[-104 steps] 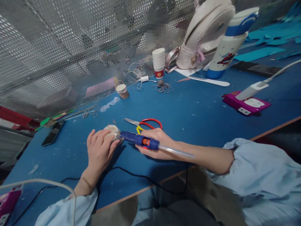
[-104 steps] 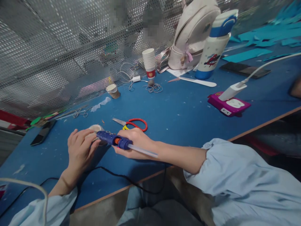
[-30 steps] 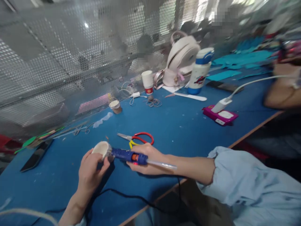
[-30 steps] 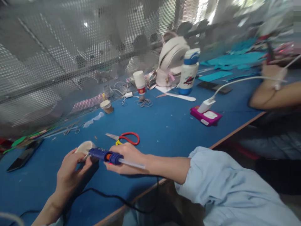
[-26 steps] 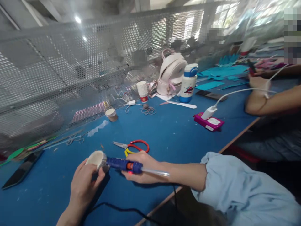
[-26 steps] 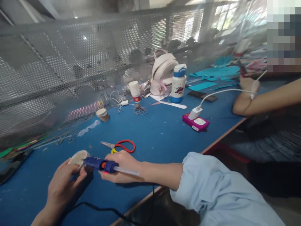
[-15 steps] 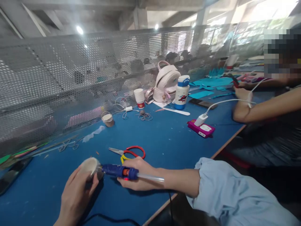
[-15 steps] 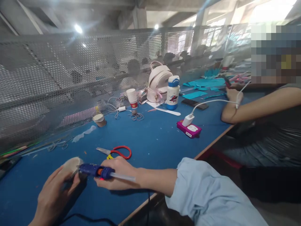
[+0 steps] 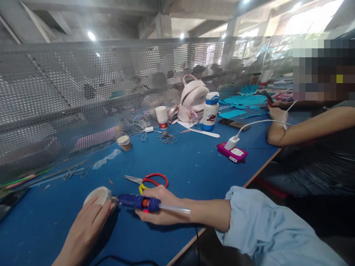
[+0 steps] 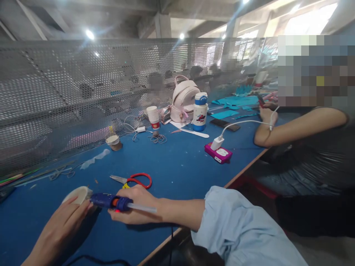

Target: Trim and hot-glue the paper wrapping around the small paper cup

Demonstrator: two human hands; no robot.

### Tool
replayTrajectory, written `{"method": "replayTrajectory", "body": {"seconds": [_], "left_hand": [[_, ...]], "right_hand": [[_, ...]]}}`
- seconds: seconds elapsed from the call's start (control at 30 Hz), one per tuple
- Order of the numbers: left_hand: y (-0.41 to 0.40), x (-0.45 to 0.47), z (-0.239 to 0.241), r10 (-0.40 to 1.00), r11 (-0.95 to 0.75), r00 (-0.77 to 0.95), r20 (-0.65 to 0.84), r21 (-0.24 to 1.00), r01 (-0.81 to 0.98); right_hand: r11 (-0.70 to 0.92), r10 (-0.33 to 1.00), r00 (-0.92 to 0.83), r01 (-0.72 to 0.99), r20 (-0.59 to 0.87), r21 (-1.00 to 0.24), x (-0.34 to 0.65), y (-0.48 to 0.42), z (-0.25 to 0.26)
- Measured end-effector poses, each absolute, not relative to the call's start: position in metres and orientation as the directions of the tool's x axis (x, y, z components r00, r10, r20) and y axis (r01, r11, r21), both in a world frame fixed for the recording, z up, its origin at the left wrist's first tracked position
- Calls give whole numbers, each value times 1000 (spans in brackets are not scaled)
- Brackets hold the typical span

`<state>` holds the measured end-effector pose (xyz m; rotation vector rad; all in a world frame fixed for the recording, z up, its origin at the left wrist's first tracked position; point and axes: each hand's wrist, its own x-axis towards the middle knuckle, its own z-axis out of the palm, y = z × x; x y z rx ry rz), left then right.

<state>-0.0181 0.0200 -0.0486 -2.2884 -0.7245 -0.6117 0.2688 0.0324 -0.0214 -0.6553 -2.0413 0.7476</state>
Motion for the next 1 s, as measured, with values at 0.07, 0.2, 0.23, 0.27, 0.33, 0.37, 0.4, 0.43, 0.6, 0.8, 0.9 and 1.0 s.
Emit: {"method": "replayTrajectory", "body": {"seconds": [0.07, 0.2, 0.23, 0.27, 0.33, 0.37, 0.4, 0.43, 0.6, 0.8, 0.9, 1.0], "left_hand": [[21, -15, -47, 317, -620, 727, 609, -447, 645], [22, -8, -46, 331, -581, 700, 633, -448, 680], [21, -7, -46, 338, -578, 702, 627, -451, 680], [21, -6, -46, 343, -579, 707, 618, -454, 677], [19, -5, -45, 346, -589, 716, 607, -454, 669], [19, -4, -44, 344, -593, 717, 606, -451, 667], [18, -3, -43, 339, -595, 717, 608, -452, 665], [18, -3, -42, 335, -593, 718, 610, -455, 664], [15, -1, -36, 326, -574, 749, 578, -508, 642], [10, -3, -33, 373, -583, 744, 554, -484, 652], [10, -5, -35, 395, -594, 724, 565, -444, 671], [11, -7, -37, 401, -599, 716, 572, -427, 677]], "right_hand": [[683, 681, -500, 170, 535, -710, 269, 32, -21], [668, 679, -532, 160, 506, -727, 272, 31, -17], [665, 679, -535, 159, 502, -730, 273, 31, -17], [663, 681, -534, 159, 501, -732, 273, 31, -17], [659, 682, -530, 147, 504, -737, 274, 31, -16], [657, 680, -531, 137, 505, -741, 274, 32, -16], [654, 679, -532, 128, 505, -745, 274, 32, -16], [651, 681, -531, 123, 505, -749, 274, 32, -16], [652, 681, -517, 104, 519, -751, 275, 33, -17], [650, 688, -501, 104, 525, -753, 275, 33, -19], [646, 683, -512, 92, 521, -757, 275, 32, -17], [648, 676, -516, 76, 526, -758, 276, 31, -15]]}}
